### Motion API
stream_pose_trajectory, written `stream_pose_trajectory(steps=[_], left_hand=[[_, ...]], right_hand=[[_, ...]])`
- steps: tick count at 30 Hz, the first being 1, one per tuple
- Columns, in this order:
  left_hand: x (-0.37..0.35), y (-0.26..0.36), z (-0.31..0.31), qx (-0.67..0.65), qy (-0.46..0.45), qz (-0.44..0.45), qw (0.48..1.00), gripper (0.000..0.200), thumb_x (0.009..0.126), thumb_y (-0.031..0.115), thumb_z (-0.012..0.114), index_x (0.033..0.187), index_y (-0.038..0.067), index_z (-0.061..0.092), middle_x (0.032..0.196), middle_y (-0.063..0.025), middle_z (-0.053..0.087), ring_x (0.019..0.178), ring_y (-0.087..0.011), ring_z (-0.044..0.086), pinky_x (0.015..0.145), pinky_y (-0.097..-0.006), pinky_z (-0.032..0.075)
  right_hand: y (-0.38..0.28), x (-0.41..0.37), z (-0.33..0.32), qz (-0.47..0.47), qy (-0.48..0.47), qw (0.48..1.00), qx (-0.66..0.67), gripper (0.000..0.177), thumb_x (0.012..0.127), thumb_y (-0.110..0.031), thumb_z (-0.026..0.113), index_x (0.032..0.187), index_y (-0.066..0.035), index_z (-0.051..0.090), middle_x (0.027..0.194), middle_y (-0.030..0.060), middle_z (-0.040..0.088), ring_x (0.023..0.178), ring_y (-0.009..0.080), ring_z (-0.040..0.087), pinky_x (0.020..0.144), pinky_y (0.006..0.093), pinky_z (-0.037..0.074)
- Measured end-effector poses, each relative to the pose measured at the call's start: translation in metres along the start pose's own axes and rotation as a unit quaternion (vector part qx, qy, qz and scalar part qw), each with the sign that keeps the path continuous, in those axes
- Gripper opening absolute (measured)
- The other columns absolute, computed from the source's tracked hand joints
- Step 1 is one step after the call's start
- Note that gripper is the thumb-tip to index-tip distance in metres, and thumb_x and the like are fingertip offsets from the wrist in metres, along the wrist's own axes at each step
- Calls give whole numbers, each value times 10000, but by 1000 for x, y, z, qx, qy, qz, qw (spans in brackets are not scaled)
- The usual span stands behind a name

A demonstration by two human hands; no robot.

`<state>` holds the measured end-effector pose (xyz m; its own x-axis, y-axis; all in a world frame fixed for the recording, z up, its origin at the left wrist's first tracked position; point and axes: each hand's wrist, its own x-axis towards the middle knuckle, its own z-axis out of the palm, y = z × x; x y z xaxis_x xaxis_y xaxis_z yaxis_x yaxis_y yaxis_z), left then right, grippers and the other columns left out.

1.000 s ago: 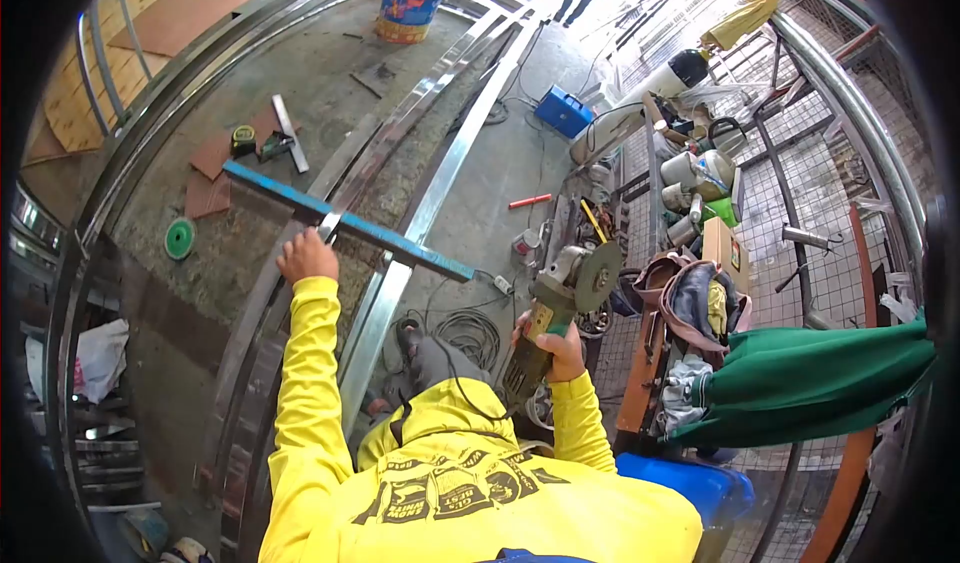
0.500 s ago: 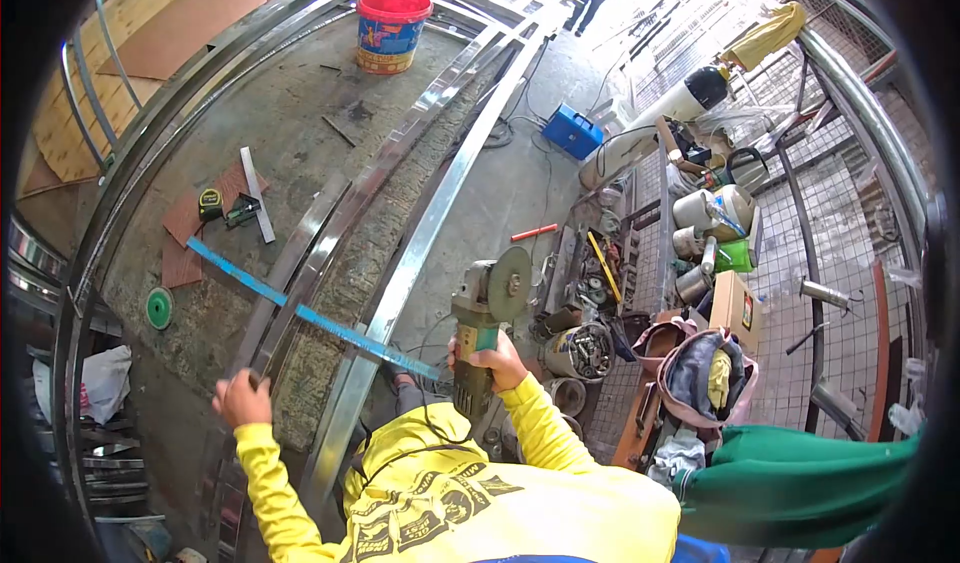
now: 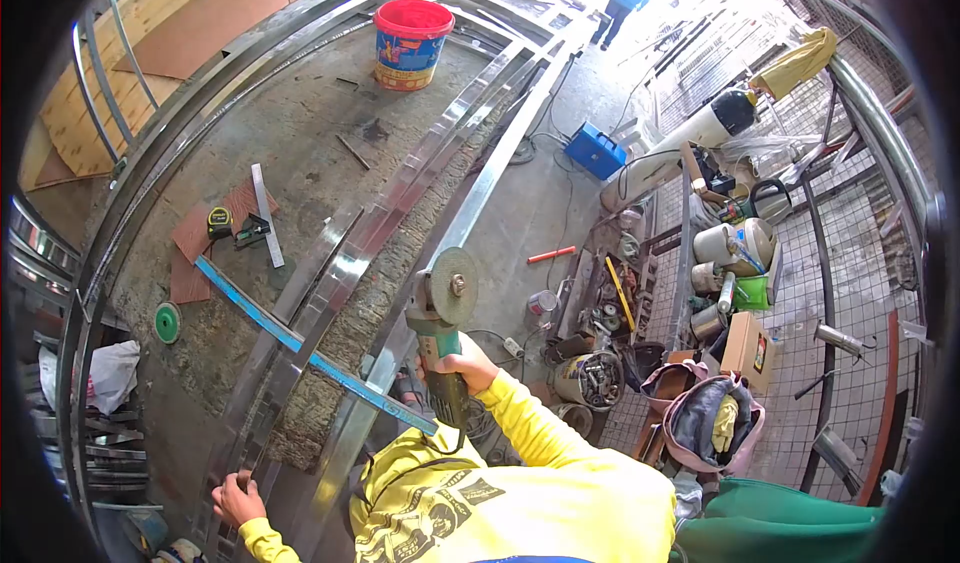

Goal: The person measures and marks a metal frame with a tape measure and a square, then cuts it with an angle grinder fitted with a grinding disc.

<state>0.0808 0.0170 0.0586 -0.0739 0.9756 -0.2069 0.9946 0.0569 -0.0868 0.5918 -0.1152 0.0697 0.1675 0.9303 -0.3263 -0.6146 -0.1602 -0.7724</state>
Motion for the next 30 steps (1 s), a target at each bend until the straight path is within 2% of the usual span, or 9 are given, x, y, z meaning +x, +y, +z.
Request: stream_pose_trajectory(steps=[4,7,8,11,12,21,24,27,30], left_hand=[[-1,28,-12,-50,-26,28,998,343,792,253,838,1076,167,668,1094,-18,718,1216,-288,552,1031,-562,391],[-1,54,-9,-81,-2,59,995,386,794,260,836,1120,165,651,1124,-12,702,1217,-306,555,1041,-565,386],[2,62,-11,-80,-26,68,994,441,801,265,834,1179,148,639,1146,-15,690,1222,-317,556,1053,-559,385],[8,81,-9,-102,-29,98,989,487,807,273,833,1225,124,635,1143,-23,691,1231,-315,553,1064,-542,384],[11,85,-11,-98,-38,112,988,516,837,305,812,1273,103,625,1148,-36,692,1230,-317,554,1067,-534,384],[26,114,-9,-120,-39,172,977,507,934,417,709,1281,55,635,1101,-77,707,1165,-331,586,1073,-523,383],[30,119,-5,-132,-40,189,972,526,965,424,691,1300,24,624,1070,-99,691,1122,-342,585,1095,-539,364],[34,127,-7,-143,-54,196,969,539,976,435,677,1311,16,620,1073,-109,690,1118,-345,586,1110,-537,350],[40,131,3,-152,-16,228,961,543,959,474,679,1267,28,639,1016,-112,696,1028,-356,624,1004,-502,442]], right_hand=[[-1,4,7,0,-13,1000,4,516,748,-204,731,1195,-3,570,985,119,669,842,220,672,784,378,582],[1,1,6,-2,-26,1000,-3,522,752,-210,733,1204,-9,566,987,117,668,838,218,672,782,377,581],[2,0,4,-3,-27,1000,-5,523,752,-212,734,1204,-10,567,988,118,668,835,218,672,778,377,582],[10,-6,-7,-5,-21,1000,-9,522,753,-219,738,1200,-10,569,986,118,667,828,223,677,769,377,585],[14,-9,-11,-5,-17,1000,-11,521,753,-222,739,1198,-10,570,985,118,666,826,225,679,767,377,587],[9,-33,-22,7,21,999,46,624,770,-125,710,1339,-8,481,1075,169,641,890,282,694,789,440,617],[9,-38,-25,6,26,998,56,620,774,-124,714,1339,-12,485,1094,169,634,923,292,691,804,442,615],[-1,-43,-19,9,53,998,25,577,734,-200,729,1248,-5,551,1015,134,658,881,256,668,809,396,572],[2,-43,-25,10,54,998,15,584,732,-198,727,1252,-1,549,1029,140,658,888,257,671,814,403,573]])
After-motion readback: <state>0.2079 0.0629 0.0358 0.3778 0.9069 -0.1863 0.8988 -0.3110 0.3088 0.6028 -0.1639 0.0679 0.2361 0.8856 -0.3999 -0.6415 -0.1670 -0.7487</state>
